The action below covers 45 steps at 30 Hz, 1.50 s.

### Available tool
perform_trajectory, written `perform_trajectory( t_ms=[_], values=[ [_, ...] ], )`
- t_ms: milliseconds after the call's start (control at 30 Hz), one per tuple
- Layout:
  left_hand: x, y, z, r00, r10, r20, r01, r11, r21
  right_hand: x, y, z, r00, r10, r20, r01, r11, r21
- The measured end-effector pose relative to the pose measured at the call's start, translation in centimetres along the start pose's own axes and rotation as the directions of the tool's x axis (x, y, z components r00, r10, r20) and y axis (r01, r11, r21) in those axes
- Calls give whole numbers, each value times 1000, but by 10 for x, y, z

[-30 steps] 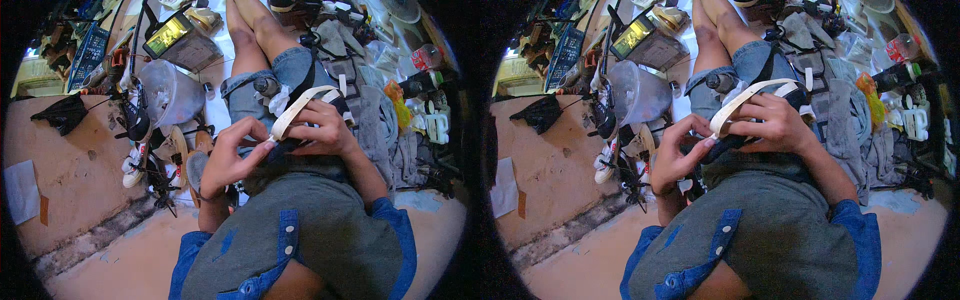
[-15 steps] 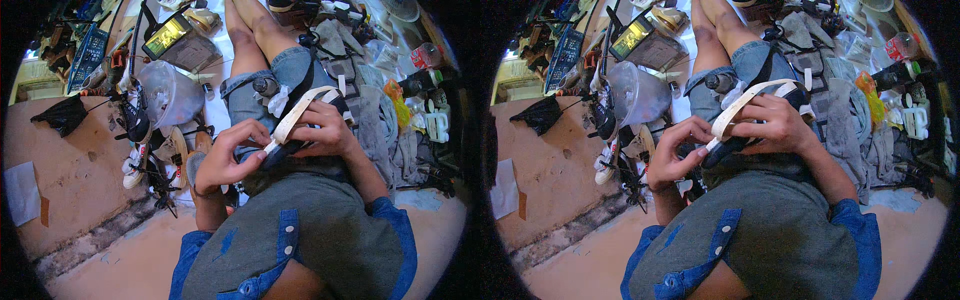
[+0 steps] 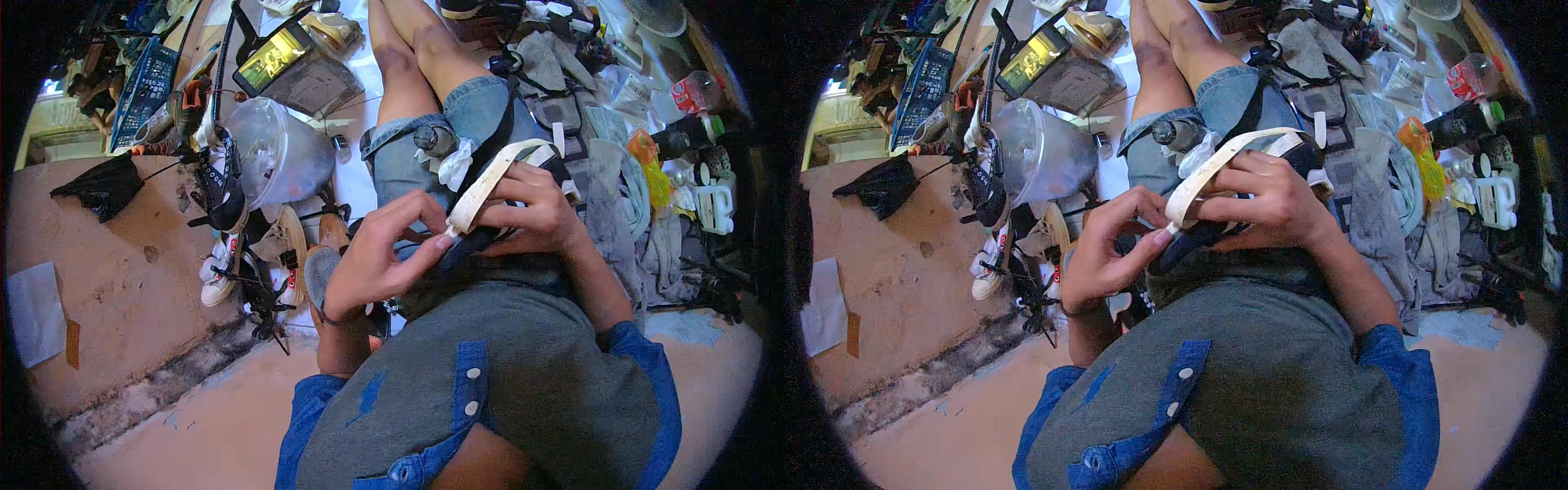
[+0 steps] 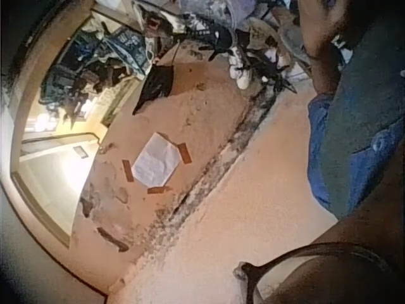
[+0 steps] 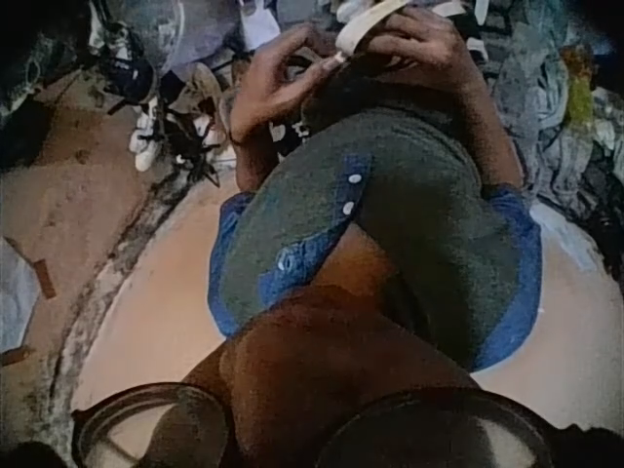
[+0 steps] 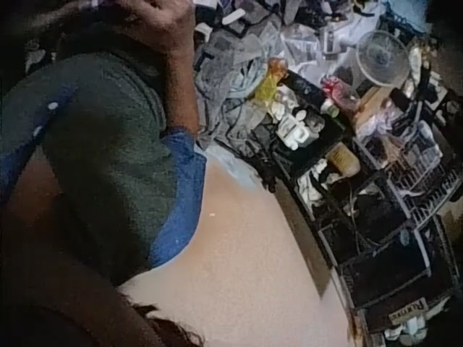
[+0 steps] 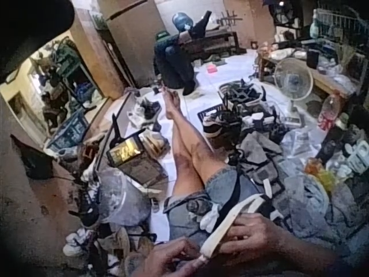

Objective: Applying an adhesive protective strip to the sole of a sneaker using a popsicle stick for application.

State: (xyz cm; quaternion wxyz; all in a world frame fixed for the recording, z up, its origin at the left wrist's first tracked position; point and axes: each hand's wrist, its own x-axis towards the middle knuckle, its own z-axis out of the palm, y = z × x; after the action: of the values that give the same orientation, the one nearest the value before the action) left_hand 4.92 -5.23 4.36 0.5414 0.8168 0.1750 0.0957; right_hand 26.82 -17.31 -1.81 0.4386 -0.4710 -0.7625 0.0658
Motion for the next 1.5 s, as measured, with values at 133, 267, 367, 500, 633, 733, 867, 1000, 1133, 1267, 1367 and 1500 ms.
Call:
perform_trajectory(
  t_ms=[133, 267, 367, 500, 633, 733, 867, 1000, 1133, 1267, 1367, 1500],
  values=[
    [-5, -5, -9, 996, 58, 67, -50, 992, -118, 1, -1, 1, 1000, -21, -4, 20, 1000, -15],
    [-3, -4, -4, 1000, 19, 10, -18, 987, -158, 2, -1, 0, 1000, 3, -14, -3, 1000, -3],
    [3, -1, 0, 999, 32, -28, -33, 999, -28, 4, 0, 2, 1000, 10, -19, -10, 1000, 2],
    [5, 5, 4, 998, -25, -66, 29, 998, 49, 3, 0, 3, 1000, 11, 5, -11, 1000, -10],
    [1, 1, -4, 994, -102, 35, 103, 994, -43, 2, -2, 3, 999, 9, 38, -8, 1000, -13],
    [-6, -3, -11, 994, -71, 82, 78, 994, -78, 3, -3, 3, 997, 1, 82, 0, 1000, -15],
    [-11, -7, -15, 992, -44, 114, 53, 995, -81, 2, -4, 5, 996, 9, 84, -6, 1000, -28],
    [-12, -7, -14, 998, -40, 54, 39, 999, 22, 6, -4, 7, 994, 15, 111, -10, 999, -50],
    [-11, -1, -13, 998, -60, 35, 55, 989, 136, 8, -5, 9, 985, 34, 168, -26, 998, -48],
    [-16, -7, -10, 998, -65, 21, 63, 995, 80, 9, -7, 9, 984, 24, 175, -15, 999, -52],
    [-19, -7, -8, 997, -66, -40, 70, 990, 122, 9, -6, 13, 985, 34, 167, -25, 998, -56],
    [-25, -10, -10, 989, -42, -140, 95, 914, 395, 15, -8, 20, 975, 74, 209, -54, 994, -100]
  ],
)
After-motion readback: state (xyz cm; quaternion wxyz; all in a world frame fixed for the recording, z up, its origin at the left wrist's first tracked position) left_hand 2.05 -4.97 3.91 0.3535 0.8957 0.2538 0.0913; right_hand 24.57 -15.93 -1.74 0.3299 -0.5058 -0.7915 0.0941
